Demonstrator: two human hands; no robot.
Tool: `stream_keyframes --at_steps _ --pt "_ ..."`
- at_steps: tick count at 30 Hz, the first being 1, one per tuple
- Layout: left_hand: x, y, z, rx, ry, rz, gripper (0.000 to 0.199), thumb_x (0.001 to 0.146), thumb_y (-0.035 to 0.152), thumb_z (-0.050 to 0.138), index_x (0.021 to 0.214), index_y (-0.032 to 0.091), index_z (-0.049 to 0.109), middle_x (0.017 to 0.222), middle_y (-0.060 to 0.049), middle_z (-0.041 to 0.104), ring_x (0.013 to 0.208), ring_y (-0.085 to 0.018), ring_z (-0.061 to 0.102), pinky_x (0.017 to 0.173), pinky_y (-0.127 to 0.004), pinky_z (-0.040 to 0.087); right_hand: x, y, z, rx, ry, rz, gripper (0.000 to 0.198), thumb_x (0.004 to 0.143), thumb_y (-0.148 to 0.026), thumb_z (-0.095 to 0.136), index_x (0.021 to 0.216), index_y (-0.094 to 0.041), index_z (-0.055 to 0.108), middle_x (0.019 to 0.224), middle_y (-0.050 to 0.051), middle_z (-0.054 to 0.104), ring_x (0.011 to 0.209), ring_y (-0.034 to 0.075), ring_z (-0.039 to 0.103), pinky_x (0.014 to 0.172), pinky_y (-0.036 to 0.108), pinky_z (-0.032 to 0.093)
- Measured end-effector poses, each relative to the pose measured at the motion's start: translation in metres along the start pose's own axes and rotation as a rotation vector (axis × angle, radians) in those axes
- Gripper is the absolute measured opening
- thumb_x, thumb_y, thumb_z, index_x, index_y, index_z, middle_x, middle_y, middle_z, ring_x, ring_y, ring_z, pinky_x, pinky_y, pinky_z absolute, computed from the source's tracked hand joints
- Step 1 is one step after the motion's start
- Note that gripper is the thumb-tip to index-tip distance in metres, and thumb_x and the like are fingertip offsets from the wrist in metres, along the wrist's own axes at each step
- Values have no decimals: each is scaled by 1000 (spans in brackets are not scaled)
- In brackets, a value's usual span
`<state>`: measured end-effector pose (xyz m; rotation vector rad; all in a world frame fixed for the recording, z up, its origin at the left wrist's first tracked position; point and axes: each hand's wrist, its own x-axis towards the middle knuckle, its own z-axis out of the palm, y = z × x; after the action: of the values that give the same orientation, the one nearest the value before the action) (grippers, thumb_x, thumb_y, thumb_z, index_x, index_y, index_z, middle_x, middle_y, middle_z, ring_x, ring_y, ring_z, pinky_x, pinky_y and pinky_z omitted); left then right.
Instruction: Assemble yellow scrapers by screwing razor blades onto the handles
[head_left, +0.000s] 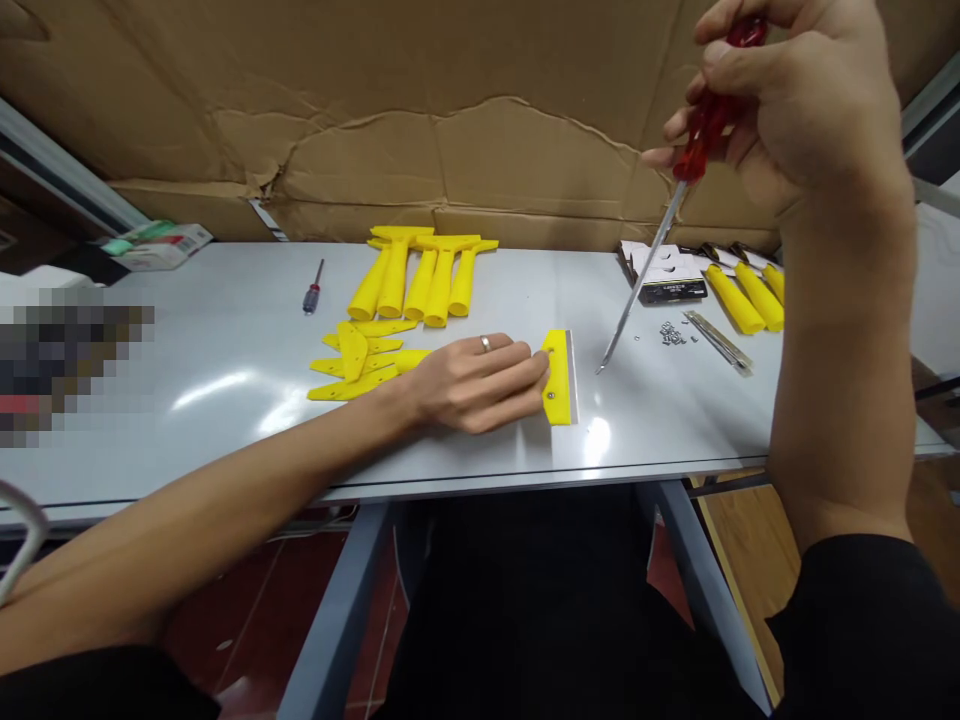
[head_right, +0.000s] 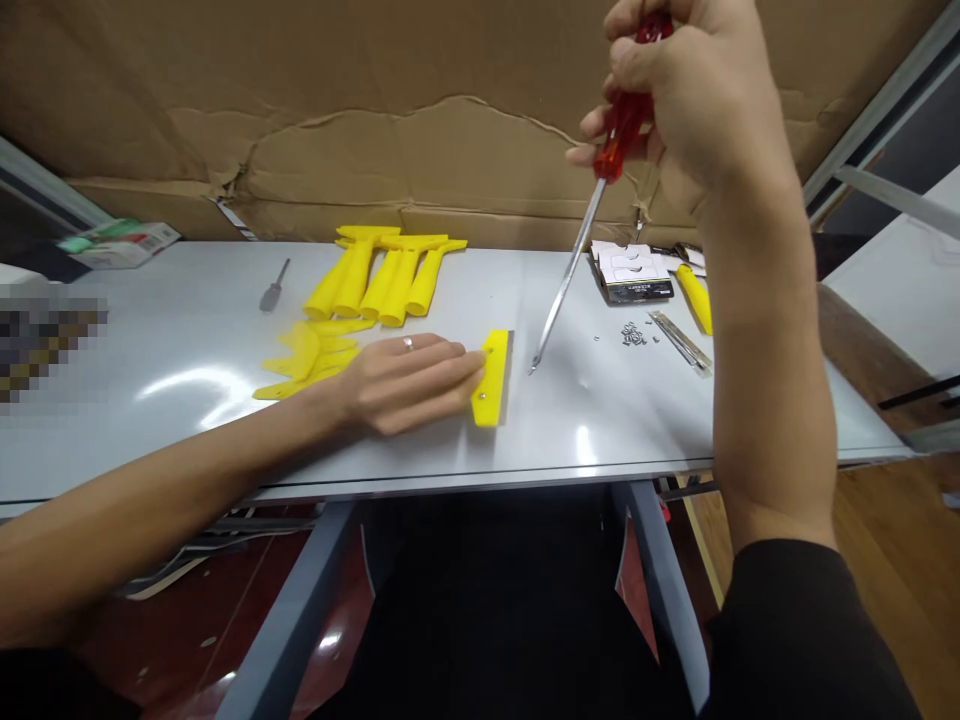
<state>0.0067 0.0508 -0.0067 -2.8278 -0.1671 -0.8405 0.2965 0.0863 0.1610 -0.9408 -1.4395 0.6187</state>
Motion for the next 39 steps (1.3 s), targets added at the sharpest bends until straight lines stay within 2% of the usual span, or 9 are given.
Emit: stream_keyframes --at_steps 3,5,8,14,20,23,29,34,39 --pt "1 5 0 13 -66 37 20 103 20 57 98 29 74 115 -3 80 93 -18 77 74 -34 61 -4 4 12 50 -11 25 26 76 2 51 94 -15 59 71 -2 55 57 15 65 61 52 69" --pt "8 10 -5 60 -163 41 25 105 20 53 98 28 75 116 -3 80 96 -19 78 76 -35 63 -7 6 20 61 -7 24 27 80 3 50 100 -14 57 74 -3 55 56 14 64 63 54 68" --pt "21 16 -14 99 -276 105 31 105 17 49 93 27 76 110 -2 81 92 -18 78 69 -31 62 -10 7 27 46 17 17 26 84 4 47 101 -14 54 77 -4 54 53 12 62 61 50 68" --pt "29 20 -18 229 -168 304 33 102 11 51 85 25 76 101 -1 83 83 -16 78 67 -28 62 -6 16 25 38 -5 -57 28 80 -1 47 104 -15 52 84 -3 54 55 13 64 58 47 68" --pt "30 22 -17 146 -235 182 33 103 13 50 85 25 75 100 -1 82 85 -16 78 66 -29 60 -8 17 27 -32 -19 -80 26 79 -5 52 100 -21 52 88 -1 54 57 11 63 56 38 68" --pt "31 23 -18 182 -246 221 33 103 13 50 86 25 74 100 -1 82 85 -16 78 66 -29 60 -11 15 32 -53 13 -44 26 80 -3 49 97 -21 53 88 -1 54 57 12 62 55 39 67" --pt "28 23 -14 197 -41 297 26 101 9 58 88 24 75 99 -1 82 83 -15 76 68 -28 58 -14 17 36 -23 -30 -119 23 78 -7 53 97 -20 54 87 0 53 58 16 66 51 40 65" --pt "26 23 -11 121 1 261 21 99 9 63 90 23 76 102 -2 82 84 -15 76 69 -28 57 -19 13 40 -66 -34 -132 23 78 -8 53 93 -24 53 85 0 56 61 18 68 52 38 65" --pt "25 23 -11 121 21 277 21 98 8 64 90 23 77 101 -2 82 85 -15 76 69 -28 58 -23 6 42 -84 -54 -151 23 80 -6 49 98 -20 51 96 0 52 59 15 66 57 42 66"
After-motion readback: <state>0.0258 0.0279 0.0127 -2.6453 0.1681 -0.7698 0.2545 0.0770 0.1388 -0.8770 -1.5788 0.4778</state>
